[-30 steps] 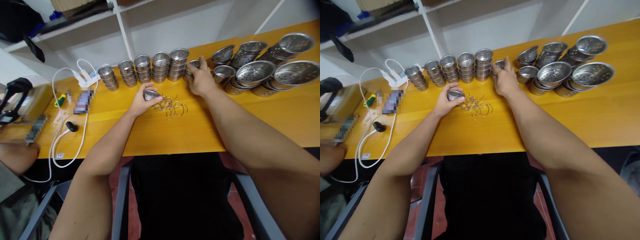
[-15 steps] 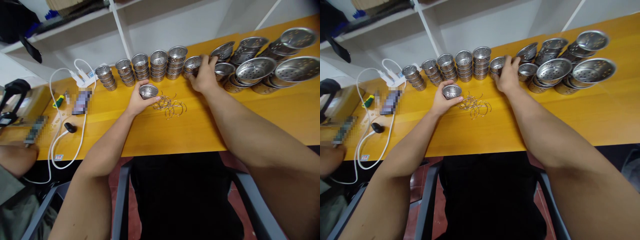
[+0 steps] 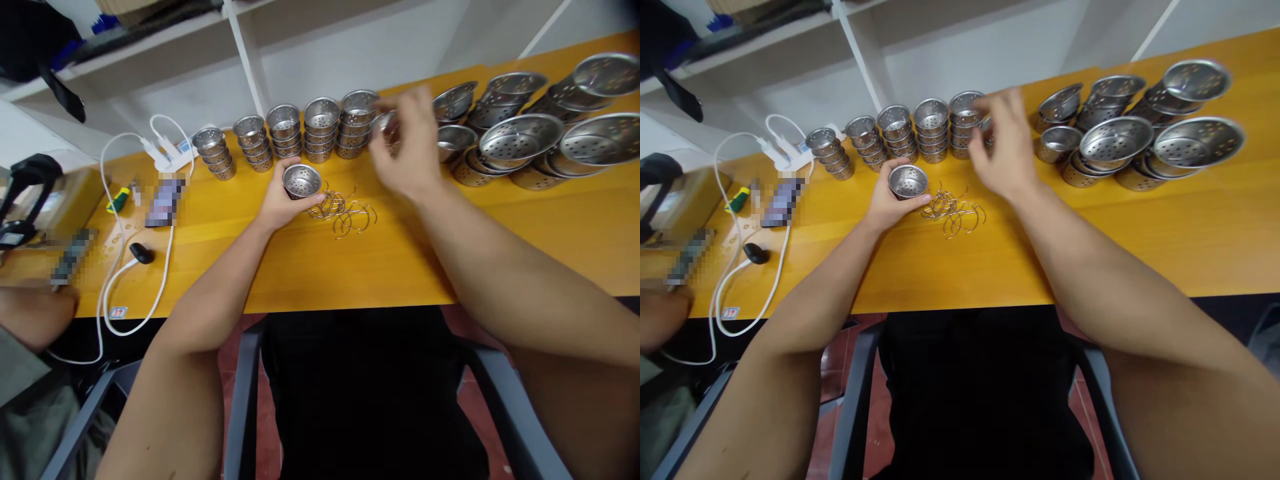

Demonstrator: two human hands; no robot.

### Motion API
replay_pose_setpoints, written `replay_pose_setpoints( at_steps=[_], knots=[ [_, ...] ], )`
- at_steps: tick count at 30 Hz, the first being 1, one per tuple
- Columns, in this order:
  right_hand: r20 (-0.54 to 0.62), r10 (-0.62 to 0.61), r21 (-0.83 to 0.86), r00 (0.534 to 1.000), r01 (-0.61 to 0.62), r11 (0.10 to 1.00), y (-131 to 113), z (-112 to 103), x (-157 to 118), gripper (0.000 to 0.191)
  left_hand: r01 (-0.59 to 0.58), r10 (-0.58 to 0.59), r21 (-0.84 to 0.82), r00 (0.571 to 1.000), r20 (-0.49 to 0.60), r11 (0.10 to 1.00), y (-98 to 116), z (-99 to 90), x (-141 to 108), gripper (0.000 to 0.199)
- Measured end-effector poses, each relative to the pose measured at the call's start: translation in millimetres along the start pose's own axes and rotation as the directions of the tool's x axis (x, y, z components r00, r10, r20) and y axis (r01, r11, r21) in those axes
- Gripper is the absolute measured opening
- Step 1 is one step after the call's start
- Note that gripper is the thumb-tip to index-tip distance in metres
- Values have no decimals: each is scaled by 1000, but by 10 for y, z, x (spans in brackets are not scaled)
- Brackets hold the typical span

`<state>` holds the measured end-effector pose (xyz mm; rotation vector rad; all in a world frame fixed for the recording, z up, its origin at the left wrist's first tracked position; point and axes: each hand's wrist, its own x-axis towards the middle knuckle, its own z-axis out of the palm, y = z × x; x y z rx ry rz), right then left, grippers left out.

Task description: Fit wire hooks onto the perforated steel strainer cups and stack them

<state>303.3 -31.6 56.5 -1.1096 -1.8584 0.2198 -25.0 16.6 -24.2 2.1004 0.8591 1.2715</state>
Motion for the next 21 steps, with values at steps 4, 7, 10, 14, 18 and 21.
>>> replay_pose_setpoints(
  at_steps=[4,7,10,14,18,21],
  knots=[
    [230,-177,60,957,168,984,-389,406,-190,46,-41,39,82,999,32,996,31,-29,24,104],
    [295,-242,33,924,244,969,-499,557,-261,46,-41,33,137,998,60,990,86,-68,31,94],
    [341,-243,12,908,254,967,-507,543,-258,47,-47,33,152,995,94,987,177,-90,32,84],
    [452,-257,49,854,264,963,-528,530,-249,49,-69,49,141,989,139,988,300,-85,21,72],
    [475,-228,51,850,232,971,-524,570,-254,45,-60,39,160,990,134,985,337,-70,6,75],
    [463,-238,86,854,223,971,-491,577,-247,43,-62,38,177,990,138,982,300,-61,3,79]
  ],
)
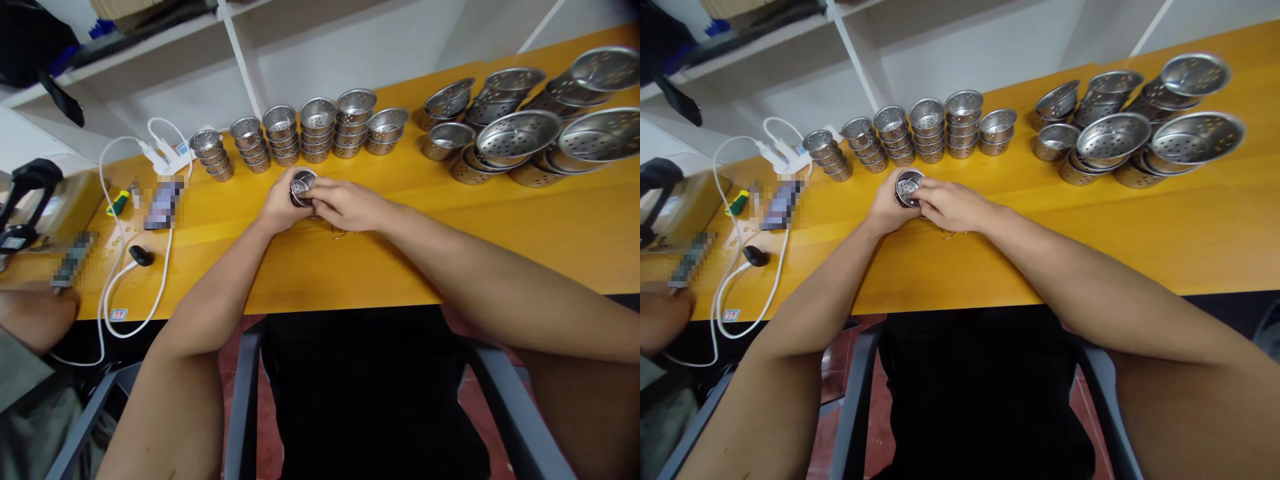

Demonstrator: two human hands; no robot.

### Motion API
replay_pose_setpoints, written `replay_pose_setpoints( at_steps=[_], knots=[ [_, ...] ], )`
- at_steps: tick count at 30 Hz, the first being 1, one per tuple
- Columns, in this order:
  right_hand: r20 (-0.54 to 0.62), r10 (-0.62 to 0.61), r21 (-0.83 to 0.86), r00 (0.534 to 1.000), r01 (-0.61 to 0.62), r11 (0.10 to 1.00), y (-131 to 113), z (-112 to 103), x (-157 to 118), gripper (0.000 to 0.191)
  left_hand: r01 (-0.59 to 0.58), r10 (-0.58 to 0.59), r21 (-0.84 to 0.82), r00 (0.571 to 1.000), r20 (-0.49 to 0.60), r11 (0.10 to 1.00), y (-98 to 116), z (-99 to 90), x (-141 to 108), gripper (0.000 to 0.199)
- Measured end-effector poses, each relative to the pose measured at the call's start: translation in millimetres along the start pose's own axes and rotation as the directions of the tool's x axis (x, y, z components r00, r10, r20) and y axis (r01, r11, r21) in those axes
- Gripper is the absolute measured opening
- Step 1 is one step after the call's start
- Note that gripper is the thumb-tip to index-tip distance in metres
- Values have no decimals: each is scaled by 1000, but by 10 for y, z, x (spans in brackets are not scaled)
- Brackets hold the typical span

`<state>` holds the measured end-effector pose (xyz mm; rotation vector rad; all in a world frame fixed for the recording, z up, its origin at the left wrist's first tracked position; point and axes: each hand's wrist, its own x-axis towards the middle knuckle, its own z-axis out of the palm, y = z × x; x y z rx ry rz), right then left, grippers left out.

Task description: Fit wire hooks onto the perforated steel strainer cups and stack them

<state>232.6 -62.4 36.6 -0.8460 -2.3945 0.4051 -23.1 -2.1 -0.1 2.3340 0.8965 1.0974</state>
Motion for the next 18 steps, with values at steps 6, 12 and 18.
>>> replay_pose_setpoints(
  at_steps=[6,12,18],
  knots=[
    [-63,-54,53,997,57,997,46,20,-16,41,-46,46,-34,999,-7,998,-78,11,3,80],
    [-53,-77,83,996,81,993,51,-14,-31,41,-28,27,-59,1000,-10,998,-82,-1,11,87],
    [-32,-98,84,995,100,991,34,-109,-46,33,46,-47,-55,999,-18,997,-98,1,32,106]
  ],
)
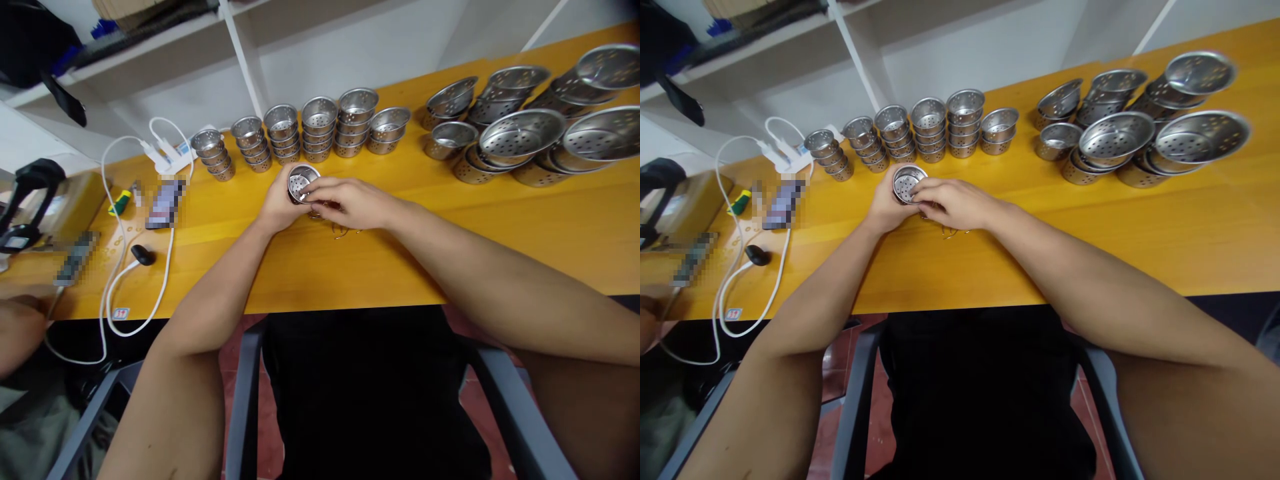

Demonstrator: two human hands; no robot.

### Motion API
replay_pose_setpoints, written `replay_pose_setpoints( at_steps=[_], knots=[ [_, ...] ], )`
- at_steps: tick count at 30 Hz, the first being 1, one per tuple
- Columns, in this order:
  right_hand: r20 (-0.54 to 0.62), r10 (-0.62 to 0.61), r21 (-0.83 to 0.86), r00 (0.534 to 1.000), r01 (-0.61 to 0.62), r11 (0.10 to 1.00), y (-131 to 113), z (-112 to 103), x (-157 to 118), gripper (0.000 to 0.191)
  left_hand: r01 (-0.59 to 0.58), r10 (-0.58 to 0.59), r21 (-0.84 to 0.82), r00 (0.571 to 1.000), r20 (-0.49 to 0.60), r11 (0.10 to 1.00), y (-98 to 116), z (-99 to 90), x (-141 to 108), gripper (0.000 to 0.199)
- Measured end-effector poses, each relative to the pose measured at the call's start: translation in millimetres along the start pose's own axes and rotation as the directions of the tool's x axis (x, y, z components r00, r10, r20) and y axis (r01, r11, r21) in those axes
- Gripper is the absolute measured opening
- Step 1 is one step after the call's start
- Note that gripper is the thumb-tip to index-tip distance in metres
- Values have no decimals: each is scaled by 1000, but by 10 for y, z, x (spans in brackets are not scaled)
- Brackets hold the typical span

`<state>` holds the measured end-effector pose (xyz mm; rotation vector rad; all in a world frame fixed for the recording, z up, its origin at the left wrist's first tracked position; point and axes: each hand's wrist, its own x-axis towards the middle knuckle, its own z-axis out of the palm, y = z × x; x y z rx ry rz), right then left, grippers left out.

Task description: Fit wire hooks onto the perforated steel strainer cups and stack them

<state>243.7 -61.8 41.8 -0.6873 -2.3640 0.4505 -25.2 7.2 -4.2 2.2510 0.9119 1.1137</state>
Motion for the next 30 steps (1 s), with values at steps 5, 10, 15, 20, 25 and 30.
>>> replay_pose_setpoints(
  at_steps=[5,10,15,20,25,30],
  knots=[
    [-88,2,-10,996,-2,1000,-48,-1,17,42,-7,7,9,1000,-26,1000,55,-6,4,101],
    [-75,32,-81,997,-38,996,-88,33,27,65,-29,29,-5,999,-29,1000,35,12,-12,97],
    [-56,56,-122,997,-62,991,-32,57,3,70,-69,70,-36,998,3,997,8,10,-6,97],
    [-54,42,-146,998,-50,988,-53,69,15,68,-69,70,-29,997,16,997,34,-4,1,94],
    [0,63,-145,998,-62,987,-85,49,12,58,-101,104,-66,993,50,993,79,-21,-7,88],
    [22,123,-125,992,-119,985,-97,-5,-5,43,-66,69,-73,997,39,995,62,-9,-14,93]
  ],
)
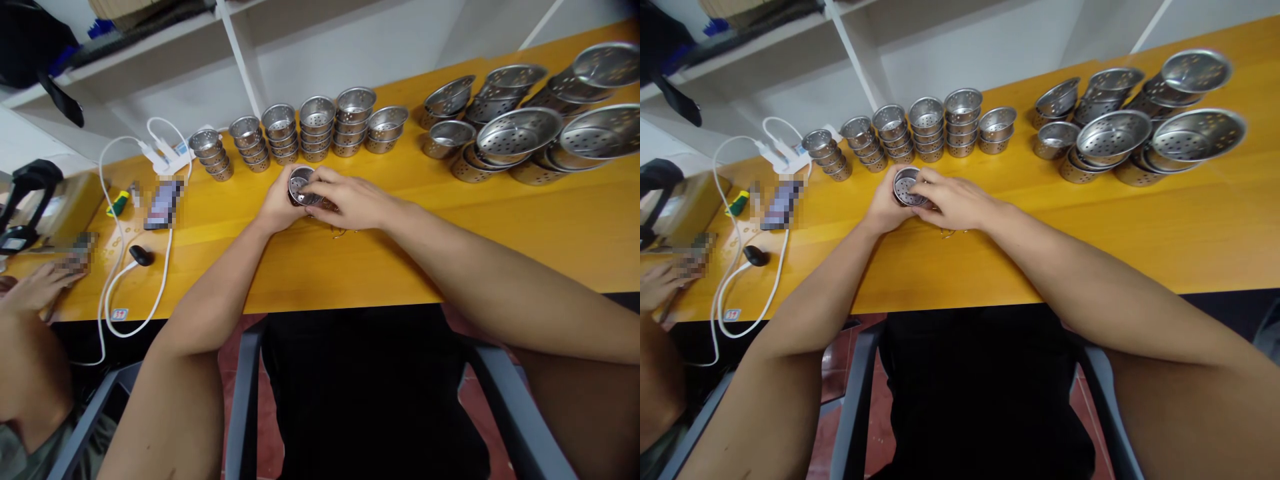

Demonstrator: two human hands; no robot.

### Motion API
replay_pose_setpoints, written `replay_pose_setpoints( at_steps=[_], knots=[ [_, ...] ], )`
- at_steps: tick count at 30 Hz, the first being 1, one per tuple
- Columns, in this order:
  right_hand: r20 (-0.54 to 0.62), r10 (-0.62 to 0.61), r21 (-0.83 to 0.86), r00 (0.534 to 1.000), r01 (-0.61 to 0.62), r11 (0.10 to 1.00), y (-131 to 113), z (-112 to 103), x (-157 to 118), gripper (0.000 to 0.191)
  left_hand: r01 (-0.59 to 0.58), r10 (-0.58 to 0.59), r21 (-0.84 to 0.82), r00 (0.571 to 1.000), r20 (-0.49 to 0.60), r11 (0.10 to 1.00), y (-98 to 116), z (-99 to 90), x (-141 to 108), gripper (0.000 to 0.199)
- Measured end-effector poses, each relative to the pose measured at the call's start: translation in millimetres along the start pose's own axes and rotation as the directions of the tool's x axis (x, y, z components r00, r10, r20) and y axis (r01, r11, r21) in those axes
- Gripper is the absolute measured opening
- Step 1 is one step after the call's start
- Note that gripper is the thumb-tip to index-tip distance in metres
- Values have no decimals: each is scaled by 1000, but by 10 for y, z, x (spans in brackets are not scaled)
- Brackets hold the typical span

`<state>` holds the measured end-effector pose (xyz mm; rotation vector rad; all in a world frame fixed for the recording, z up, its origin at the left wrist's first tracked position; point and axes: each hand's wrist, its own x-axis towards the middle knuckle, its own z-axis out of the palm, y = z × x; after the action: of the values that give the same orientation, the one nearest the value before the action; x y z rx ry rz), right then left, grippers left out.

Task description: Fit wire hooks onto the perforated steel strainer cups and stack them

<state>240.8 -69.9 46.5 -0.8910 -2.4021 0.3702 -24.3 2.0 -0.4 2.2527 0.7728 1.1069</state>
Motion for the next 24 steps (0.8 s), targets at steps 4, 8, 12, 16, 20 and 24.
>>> replay_pose_setpoints(
  at_steps=[4,8,12,16,20,24],
  knots=[
    [1,-10,-23,1000,10,1000,-2,-40,5,33,-9,9,3,1000,6,1000,-19,14,-4,97],
    [-57,-18,-31,998,17,999,1,-74,10,29,0,0,21,1000,8,1000,-34,37,-8,97],
    [-92,-22,-2,996,22,1000,13,-75,19,30,30,-31,11,999,27,999,-36,61,-13,96],
    [-102,-49,63,994,55,996,24,-64,45,41,23,-24,13,999,33,1000,6,58,2,93],
    [-120,-38,119,992,52,992,34,-104,52,47,-3,2,35,1000,11,999,43,74,37,89],
    [-138,5,184,990,21,983,48,-168,27,60,-7,7,3,1000,23,1000,56,134,64,89]
  ],
)
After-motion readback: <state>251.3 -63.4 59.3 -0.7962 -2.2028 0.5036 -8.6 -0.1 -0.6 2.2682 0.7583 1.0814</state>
